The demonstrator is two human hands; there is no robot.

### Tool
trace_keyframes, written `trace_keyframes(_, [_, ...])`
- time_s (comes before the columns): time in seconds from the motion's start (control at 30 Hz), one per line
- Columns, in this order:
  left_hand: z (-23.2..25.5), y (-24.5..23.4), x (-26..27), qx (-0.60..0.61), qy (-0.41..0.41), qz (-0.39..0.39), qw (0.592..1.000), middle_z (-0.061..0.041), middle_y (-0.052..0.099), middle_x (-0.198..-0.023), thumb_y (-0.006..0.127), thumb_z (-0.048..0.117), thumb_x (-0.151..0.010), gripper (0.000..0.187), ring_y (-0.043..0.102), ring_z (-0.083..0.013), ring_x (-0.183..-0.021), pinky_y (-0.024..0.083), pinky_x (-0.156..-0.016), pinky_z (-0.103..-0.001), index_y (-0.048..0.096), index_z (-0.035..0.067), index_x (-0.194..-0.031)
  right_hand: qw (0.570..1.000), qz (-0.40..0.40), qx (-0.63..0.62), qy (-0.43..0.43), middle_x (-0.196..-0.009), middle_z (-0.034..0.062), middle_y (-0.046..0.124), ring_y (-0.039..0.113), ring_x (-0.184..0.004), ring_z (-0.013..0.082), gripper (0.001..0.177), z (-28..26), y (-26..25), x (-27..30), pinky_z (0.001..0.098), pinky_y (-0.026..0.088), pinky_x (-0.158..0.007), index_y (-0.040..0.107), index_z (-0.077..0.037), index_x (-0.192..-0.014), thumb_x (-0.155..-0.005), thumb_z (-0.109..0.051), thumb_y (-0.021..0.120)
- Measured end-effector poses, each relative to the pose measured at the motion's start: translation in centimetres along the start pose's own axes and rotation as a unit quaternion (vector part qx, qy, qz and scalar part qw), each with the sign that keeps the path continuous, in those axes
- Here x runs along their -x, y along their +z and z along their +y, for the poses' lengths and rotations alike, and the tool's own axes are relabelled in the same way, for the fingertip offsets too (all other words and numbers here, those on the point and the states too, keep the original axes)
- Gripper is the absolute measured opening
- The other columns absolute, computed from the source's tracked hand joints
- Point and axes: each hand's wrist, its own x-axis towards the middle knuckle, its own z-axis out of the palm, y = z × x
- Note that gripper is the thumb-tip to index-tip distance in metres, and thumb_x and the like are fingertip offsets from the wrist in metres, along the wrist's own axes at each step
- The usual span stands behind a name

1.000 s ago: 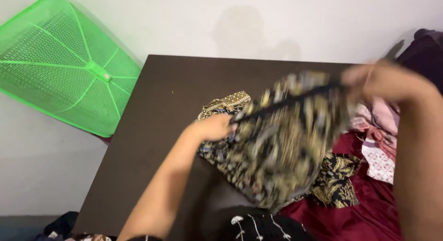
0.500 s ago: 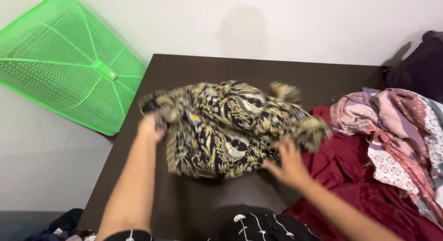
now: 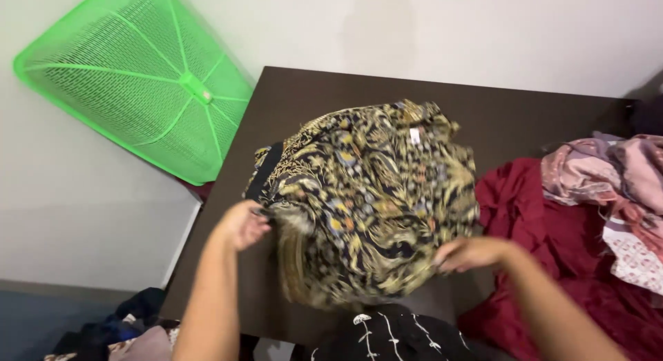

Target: The person folds various pieces of clothing and places them into a suitcase.

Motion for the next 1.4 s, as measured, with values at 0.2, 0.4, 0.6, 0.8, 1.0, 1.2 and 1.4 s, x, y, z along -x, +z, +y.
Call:
trace_keyframes(0.2, [1.2, -3.2, -1.6, 0.339, 0.008, -0.017, 0.941, 0.002, 0.074, -0.078, 0.05, 0.031, -0.105, 0.027, 0.073, -0.0127, -0.064, 0.055, -0.051, -0.024, 0.064, 0.009, -0.1, 0.823, 0.505, -0.261, 0.026, -0.098, 0.0126, 0.066, 0.059, -0.084, 0.0224, 0.034, 6.1, -5.2, -0.1, 0.0392, 0.049, -0.072, 0.063, -0.001, -0.123, -0.1, -0.025, 0.053])
trace_keyframes(0.4, [-4.9, 1.2, -3.2, 0.332, 0.012, 0.061, 0.941, -0.016, 0.072, -0.126, 0.022, 0.044, -0.109, 0.063, 0.07, -0.0302, -0.107, 0.054, -0.076, -0.032, 0.056, -0.004, -0.129, 0.752, 0.648, 0.059, 0.103, -0.096, 0.0228, 0.073, 0.07, -0.092, 0.0385, 0.05, 12.4, 2.3, -8.0, 0.0474, 0.056, -0.084, 0.064, 0.0, -0.114, -0.096, -0.047, 0.07])
trace_keyframes(0.6, [-7.7, 9.8, 0.5, -0.189, 0.305, 0.294, 0.886, -0.021, 0.064, -0.133, 0.07, 0.021, -0.085, 0.061, 0.066, -0.0315, -0.117, 0.054, -0.101, -0.041, 0.053, -0.001, -0.139, 0.7, 0.688, 0.193, 0.014, -0.118, 0.021, 0.066, 0.062, -0.113, 0.0373, 0.051, -3.2, 8.3, -2.6, 0.0518, 0.048, -0.095, 0.062, -0.01, -0.123, -0.091, -0.05, 0.07])
trace_keyframes(0.8, [-4.3, 10.4, -7.3, -0.425, 0.407, 0.196, 0.784, -0.026, 0.046, -0.153, 0.075, 0.028, -0.09, 0.074, 0.043, -0.04, -0.142, 0.034, -0.118, -0.049, 0.044, -0.003, -0.149, 0.787, 0.598, -0.154, 0.022, -0.112, 0.029, 0.068, 0.058, -0.09, 0.0377, 0.071, 3.0, 2.7, -7.9, 0.0511, 0.046, -0.075, 0.046, -0.007, -0.145, -0.081, -0.019, 0.077])
trace_keyframes(1.0, [-4.8, 8.9, -6.1, -0.542, 0.222, 0.229, 0.778, -0.026, 0.035, -0.158, 0.08, 0.054, -0.084, 0.096, 0.035, -0.0381, -0.143, 0.034, -0.115, -0.048, 0.036, -0.001, -0.15, 0.75, 0.49, -0.406, -0.179, -0.108, 0.0097, 0.062, 0.063, -0.081, 0.0181, 0.042, 10.6, -0.8, -2.0, 0.0318, 0.056, -0.069, 0.052, -0.004, -0.129, -0.089, 0.006, 0.06])
trace_keyframes(1.2, [-5.7, 6.7, -6.7, -0.393, 0.239, 0.116, 0.88, -0.019, 0.075, -0.122, 0.078, 0.047, -0.084, 0.051, 0.069, -0.0328, -0.118, 0.052, -0.104, -0.046, 0.075, 0.008, -0.117, 0.866, 0.446, -0.226, 0.019, -0.106, 0.0141, 0.069, 0.071, -0.088, 0.0219, 0.055, 16.6, 0.7, 1.1, 0.0349, 0.06, -0.077, 0.054, -0.005, -0.122, -0.076, 0.01, 0.078])
trace_keyframes(1.4, [0.2, 3.4, 2.2, -0.007, 0.492, 0.298, 0.818, -0.004, 0.059, -0.096, 0.065, 0.022, -0.114, 0.023, 0.054, -0.0144, -0.086, 0.048, -0.077, -0.034, 0.064, 0.001, -0.102, 0.881, 0.441, -0.168, 0.018, -0.084, 0.0116, 0.078, 0.072, -0.075, 0.0219, 0.021, 11.3, 3.2, 5.6, 0.0359, 0.059, -0.073, 0.077, -0.001, -0.107, -0.088, -0.01, 0.078])
